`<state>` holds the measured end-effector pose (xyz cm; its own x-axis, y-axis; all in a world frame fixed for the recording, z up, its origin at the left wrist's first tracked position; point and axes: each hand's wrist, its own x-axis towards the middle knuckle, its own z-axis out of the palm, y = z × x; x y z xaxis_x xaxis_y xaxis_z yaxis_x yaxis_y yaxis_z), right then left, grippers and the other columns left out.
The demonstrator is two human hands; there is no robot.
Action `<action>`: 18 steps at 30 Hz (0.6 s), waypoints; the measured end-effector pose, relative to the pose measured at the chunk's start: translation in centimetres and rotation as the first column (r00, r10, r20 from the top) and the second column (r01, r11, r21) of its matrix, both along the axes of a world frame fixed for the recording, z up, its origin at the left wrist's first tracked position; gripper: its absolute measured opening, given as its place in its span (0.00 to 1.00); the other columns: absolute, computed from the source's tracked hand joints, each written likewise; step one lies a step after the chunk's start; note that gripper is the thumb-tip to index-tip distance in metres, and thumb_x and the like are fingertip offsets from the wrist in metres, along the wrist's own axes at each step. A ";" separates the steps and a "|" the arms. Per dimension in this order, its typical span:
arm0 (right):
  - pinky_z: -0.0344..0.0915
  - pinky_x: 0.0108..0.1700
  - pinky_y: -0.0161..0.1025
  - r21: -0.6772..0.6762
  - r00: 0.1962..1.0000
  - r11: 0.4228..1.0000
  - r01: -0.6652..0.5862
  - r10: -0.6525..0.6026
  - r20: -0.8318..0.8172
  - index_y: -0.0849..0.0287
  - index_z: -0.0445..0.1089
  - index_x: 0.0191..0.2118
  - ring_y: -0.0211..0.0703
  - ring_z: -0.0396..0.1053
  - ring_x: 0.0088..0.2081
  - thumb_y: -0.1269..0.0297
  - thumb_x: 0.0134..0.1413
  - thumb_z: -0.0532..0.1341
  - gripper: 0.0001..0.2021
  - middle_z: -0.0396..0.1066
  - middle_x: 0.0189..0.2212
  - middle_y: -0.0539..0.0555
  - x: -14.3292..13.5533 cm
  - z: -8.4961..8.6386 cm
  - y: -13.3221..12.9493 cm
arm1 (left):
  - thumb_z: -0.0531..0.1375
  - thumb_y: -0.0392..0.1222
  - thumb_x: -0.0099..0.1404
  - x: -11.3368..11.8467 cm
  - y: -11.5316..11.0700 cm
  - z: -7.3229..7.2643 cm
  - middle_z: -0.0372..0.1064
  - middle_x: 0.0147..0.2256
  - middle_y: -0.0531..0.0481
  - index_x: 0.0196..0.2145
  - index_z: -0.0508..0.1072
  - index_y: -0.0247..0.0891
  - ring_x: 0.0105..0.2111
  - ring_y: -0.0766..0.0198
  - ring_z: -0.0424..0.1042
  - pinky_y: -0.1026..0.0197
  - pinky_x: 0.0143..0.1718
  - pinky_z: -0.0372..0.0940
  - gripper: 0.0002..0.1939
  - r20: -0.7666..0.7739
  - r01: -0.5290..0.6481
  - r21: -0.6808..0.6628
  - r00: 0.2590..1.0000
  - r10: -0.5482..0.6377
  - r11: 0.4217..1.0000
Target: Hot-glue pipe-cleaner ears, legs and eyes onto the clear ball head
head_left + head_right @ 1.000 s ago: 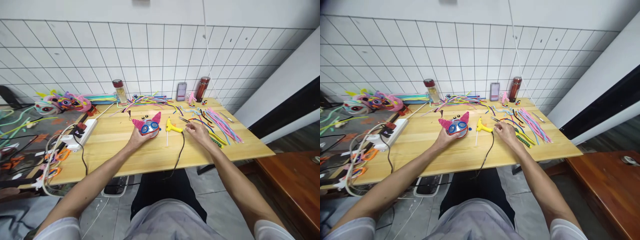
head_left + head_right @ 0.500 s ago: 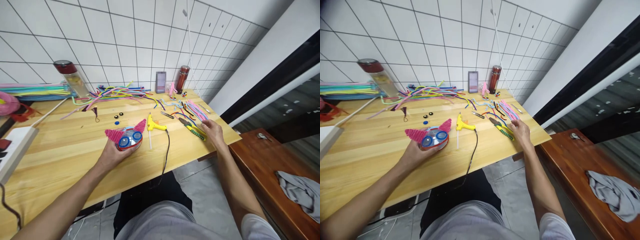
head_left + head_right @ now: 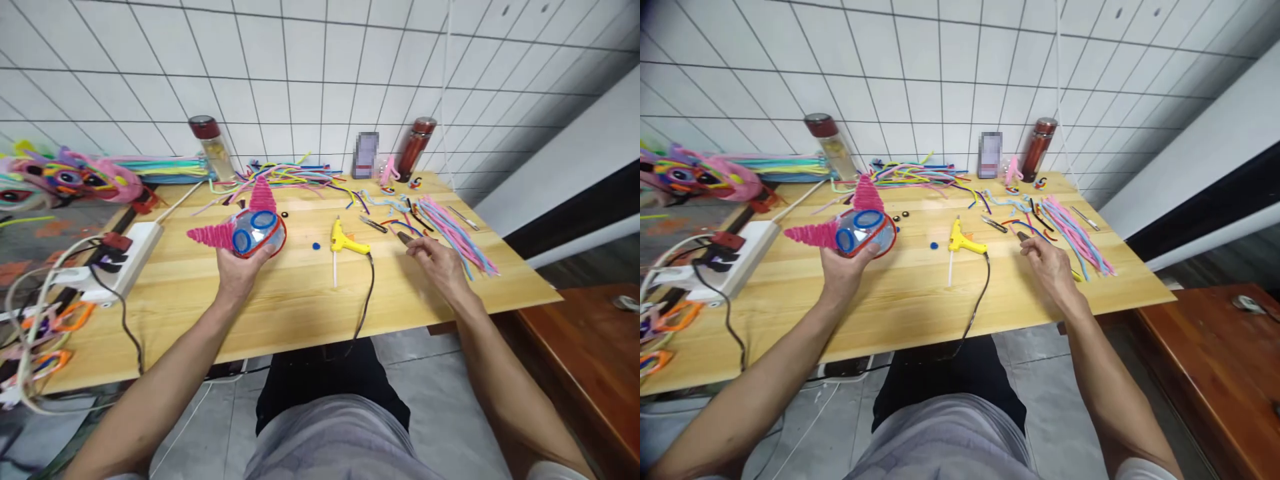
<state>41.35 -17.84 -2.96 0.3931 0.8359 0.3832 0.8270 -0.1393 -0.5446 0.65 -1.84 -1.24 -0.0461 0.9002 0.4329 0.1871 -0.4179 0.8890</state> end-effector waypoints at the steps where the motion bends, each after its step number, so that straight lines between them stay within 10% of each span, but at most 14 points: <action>1: 0.72 0.46 0.46 -0.011 0.999 0.999 -0.047 0.047 -0.014 0.52 0.80 0.41 0.50 0.80 0.38 0.66 0.60 0.59 0.11 0.83 0.35 0.52 -1.2 -0.1 0.3 | 0.76 0.58 0.49 -0.2 0.3 0.2 0.78 0.52 0.39 0.52 0.74 0.35 0.59 0.43 0.76 0.40 0.68 0.68 0.38 0.013 -0.028 -0.011 1.000 0.029 1.000; 4: 0.72 0.44 0.45 -0.042 0.990 0.990 -0.137 0.137 0.011 0.50 0.79 0.38 0.50 0.79 0.37 0.68 0.58 0.59 0.10 0.83 0.35 0.51 -3.8 -0.1 1.3 | 0.77 0.56 0.49 -0.5 0.3 0.5 0.80 0.51 0.39 0.50 0.76 0.33 0.54 0.43 0.79 0.36 0.65 0.70 0.36 -0.016 -0.048 -0.090 0.999 0.047 0.995; 7: 0.72 0.47 0.45 -0.082 0.992 0.995 0.051 -0.041 0.116 0.48 0.80 0.44 0.51 0.79 0.42 0.66 0.61 0.58 0.13 0.84 0.40 0.51 -2.3 0.3 2.5 | 0.78 0.51 0.47 -0.2 -0.2 0.4 0.80 0.54 0.39 0.52 0.76 0.32 0.54 0.43 0.79 0.36 0.65 0.70 0.37 -0.057 0.026 -0.088 0.998 -0.031 0.996; 18: 0.68 0.53 0.49 -0.243 0.803 0.766 0.596 -0.563 0.195 0.65 0.82 0.50 0.57 0.76 0.51 0.62 0.61 0.60 0.19 0.81 0.49 0.70 17.5 2.8 4.2 | 0.77 0.56 0.50 0.5 -1.3 -1.7 0.81 0.52 0.39 0.52 0.78 0.41 0.54 0.37 0.80 0.34 0.62 0.73 0.35 -0.308 0.308 -0.198 0.881 -0.358 0.930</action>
<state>58.86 -13.62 -0.15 0.8088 0.5381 0.2374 0.5881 -0.7417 -0.3224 1.15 -3.09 -2.96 0.3918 0.8885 0.2387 0.3542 -0.3852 0.8522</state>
